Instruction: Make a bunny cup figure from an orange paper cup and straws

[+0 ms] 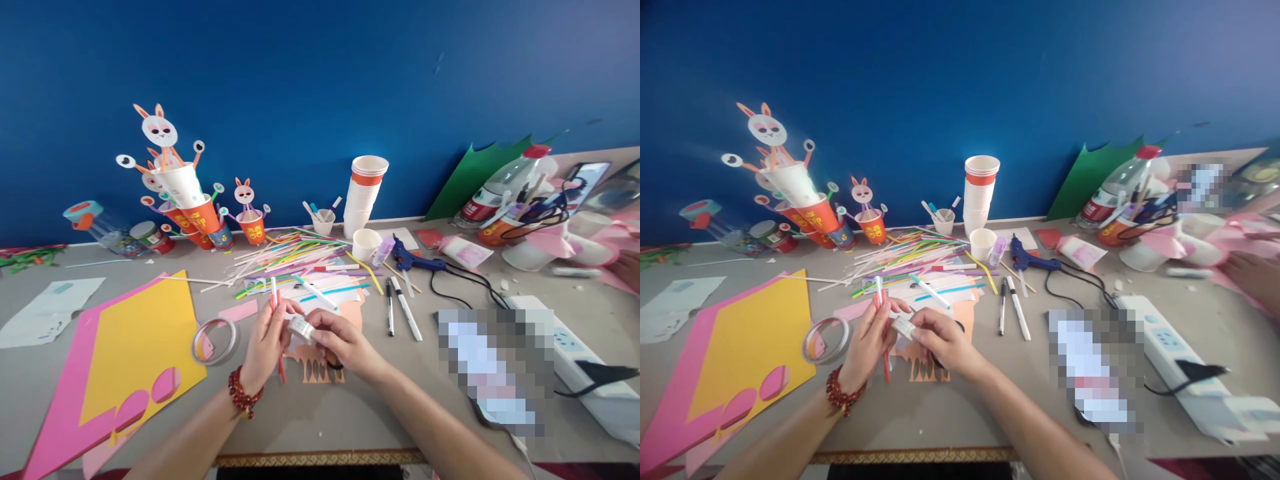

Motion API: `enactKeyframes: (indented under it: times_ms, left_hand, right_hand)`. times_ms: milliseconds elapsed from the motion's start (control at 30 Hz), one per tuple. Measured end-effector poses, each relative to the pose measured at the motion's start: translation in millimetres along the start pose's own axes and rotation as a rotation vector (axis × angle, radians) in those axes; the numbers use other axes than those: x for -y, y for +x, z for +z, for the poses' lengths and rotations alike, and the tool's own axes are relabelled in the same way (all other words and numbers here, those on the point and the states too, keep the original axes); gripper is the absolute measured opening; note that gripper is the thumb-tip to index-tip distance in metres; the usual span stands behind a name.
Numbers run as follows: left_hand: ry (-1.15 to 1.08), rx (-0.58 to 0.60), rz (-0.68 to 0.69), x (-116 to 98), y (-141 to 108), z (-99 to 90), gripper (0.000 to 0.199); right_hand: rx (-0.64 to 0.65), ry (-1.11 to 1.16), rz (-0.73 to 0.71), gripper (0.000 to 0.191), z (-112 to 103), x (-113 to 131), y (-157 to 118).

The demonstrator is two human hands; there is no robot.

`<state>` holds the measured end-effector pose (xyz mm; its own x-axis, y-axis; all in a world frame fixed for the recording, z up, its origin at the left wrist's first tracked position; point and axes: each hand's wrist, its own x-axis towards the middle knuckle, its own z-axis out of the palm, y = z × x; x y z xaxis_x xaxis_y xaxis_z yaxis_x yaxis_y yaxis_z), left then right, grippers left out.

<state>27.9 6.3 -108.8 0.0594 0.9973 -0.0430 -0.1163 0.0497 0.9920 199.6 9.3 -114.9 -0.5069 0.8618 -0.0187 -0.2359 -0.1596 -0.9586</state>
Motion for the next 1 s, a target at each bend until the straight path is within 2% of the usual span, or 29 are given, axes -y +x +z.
enactKeyframes:
  times_ms: [167, 300, 533, 800, 1000]
  left_hand:
    - [0.158, 0.035, 0.068, -1, 0, 4.0, 0.031]
    - [0.063, 0.059, 0.051, -2, 2, 5.1, 0.032]
    - [-0.124, 0.024, 0.082, -2, 4, 6.7, 0.033]
    - [-0.261, 0.101, -0.012, 5, 10, 13.8, 0.032]
    - [-0.102, 0.164, 0.009, 0, 26, 4.4, 0.036]
  right_hand:
    - [-0.073, 0.004, 0.04, 0.031, -4, -7, 2]
    - [-0.035, -0.018, -0.044, 0.026, -3, -2, 1]
    - [0.09, -0.029, -0.179, 0.02, -2, 13, -2]
    - [0.054, -0.011, -0.183, 0.022, -3, 9, -3]
    - [-0.001, -0.064, -0.177, 0.025, -5, 10, 1]
